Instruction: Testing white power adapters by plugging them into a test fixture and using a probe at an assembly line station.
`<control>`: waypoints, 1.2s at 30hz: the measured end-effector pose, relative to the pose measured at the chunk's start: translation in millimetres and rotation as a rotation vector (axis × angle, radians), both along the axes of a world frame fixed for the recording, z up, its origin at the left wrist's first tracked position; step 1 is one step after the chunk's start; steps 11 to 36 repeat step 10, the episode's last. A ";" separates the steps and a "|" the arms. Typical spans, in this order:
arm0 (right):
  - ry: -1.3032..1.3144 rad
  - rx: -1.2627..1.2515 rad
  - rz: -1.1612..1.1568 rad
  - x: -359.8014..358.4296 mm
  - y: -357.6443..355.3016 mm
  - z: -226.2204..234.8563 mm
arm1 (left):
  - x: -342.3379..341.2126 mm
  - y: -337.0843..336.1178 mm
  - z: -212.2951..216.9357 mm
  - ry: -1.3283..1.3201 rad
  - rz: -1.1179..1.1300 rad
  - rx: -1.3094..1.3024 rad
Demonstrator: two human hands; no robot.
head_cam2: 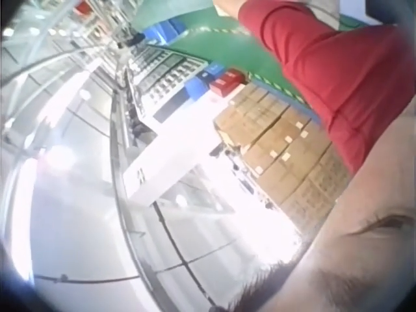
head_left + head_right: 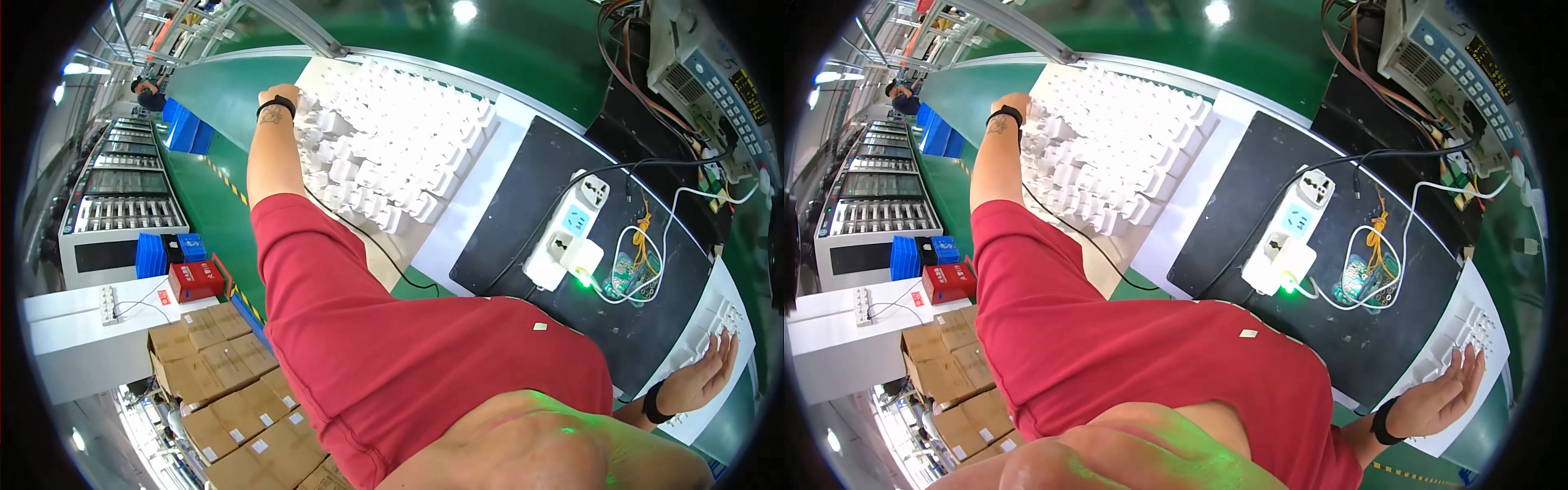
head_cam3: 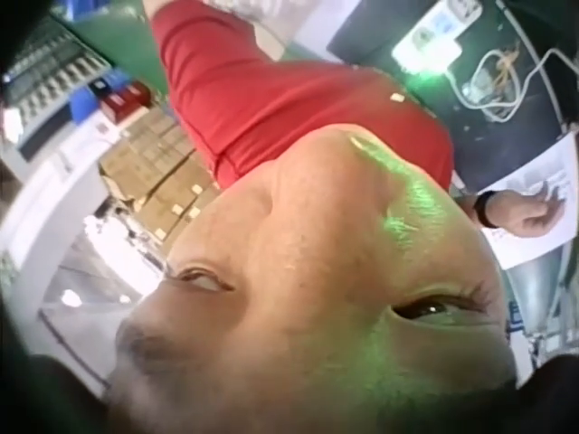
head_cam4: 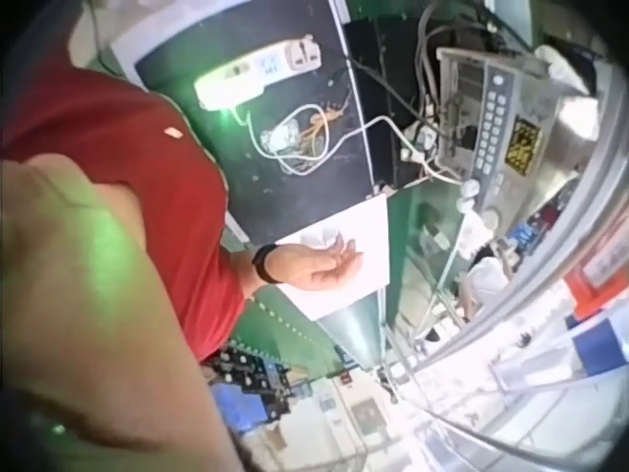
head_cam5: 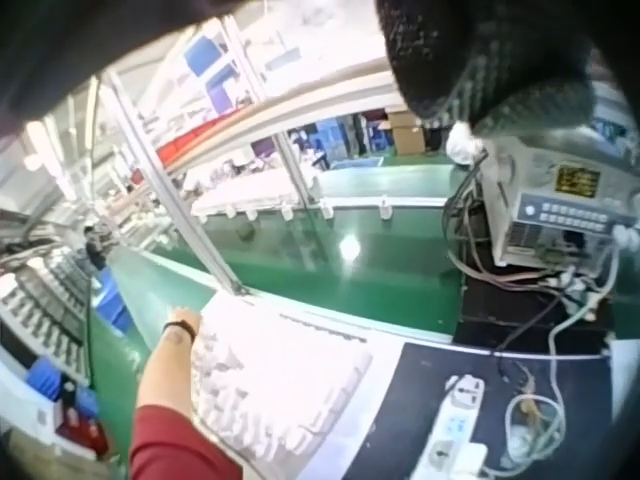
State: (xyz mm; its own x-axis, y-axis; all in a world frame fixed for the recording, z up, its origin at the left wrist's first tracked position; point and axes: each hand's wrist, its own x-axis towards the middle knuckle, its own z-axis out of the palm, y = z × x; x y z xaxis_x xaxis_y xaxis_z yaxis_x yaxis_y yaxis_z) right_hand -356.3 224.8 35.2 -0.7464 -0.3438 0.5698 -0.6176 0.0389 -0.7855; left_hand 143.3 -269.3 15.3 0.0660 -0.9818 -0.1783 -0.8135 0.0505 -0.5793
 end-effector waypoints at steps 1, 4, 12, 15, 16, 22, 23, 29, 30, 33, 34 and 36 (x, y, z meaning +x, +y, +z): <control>-0.024 0.022 -0.072 -1.1 1.6 -0.6 | -1.4 -0.7 1.2 -0.042 0.032 -0.021; -0.049 -0.057 -0.027 -5.2 1.7 2.1 | -0.2 -10.1 6.7 -0.027 0.209 -0.061; -0.043 -0.053 0.005 -8.1 -7.3 6.2 | 33.9 -50.4 -16.7 0.061 0.087 0.085; -0.043 -0.053 0.005 -8.1 -7.3 6.2 | 33.9 -50.4 -16.7 0.061 0.087 0.085; -0.043 -0.053 0.005 -8.1 -7.3 6.2 | 33.9 -50.4 -16.7 0.061 0.087 0.085; -0.043 -0.053 0.005 -8.1 -7.3 6.2 | 33.9 -50.4 -16.7 0.061 0.087 0.085; -0.043 -0.053 0.005 -8.1 -7.3 6.2 | 33.9 -50.4 -16.7 0.061 0.087 0.085; -0.043 -0.053 0.005 -8.1 -7.3 6.2 | 33.9 -50.4 -16.7 0.061 0.087 0.085; -0.043 -0.053 0.005 -8.1 -7.3 6.2 | 33.9 -50.4 -16.7 0.061 0.087 0.085; -0.043 -0.053 0.005 -8.1 -7.3 6.2 | 33.9 -50.4 -16.7 0.061 0.087 0.085; -0.043 -0.053 0.005 -8.1 -7.3 6.2 | 33.9 -50.4 -16.7 0.061 0.087 0.085; -0.043 -0.053 0.005 -8.1 -7.3 6.2 | 33.9 -50.4 -16.7 0.061 0.087 0.085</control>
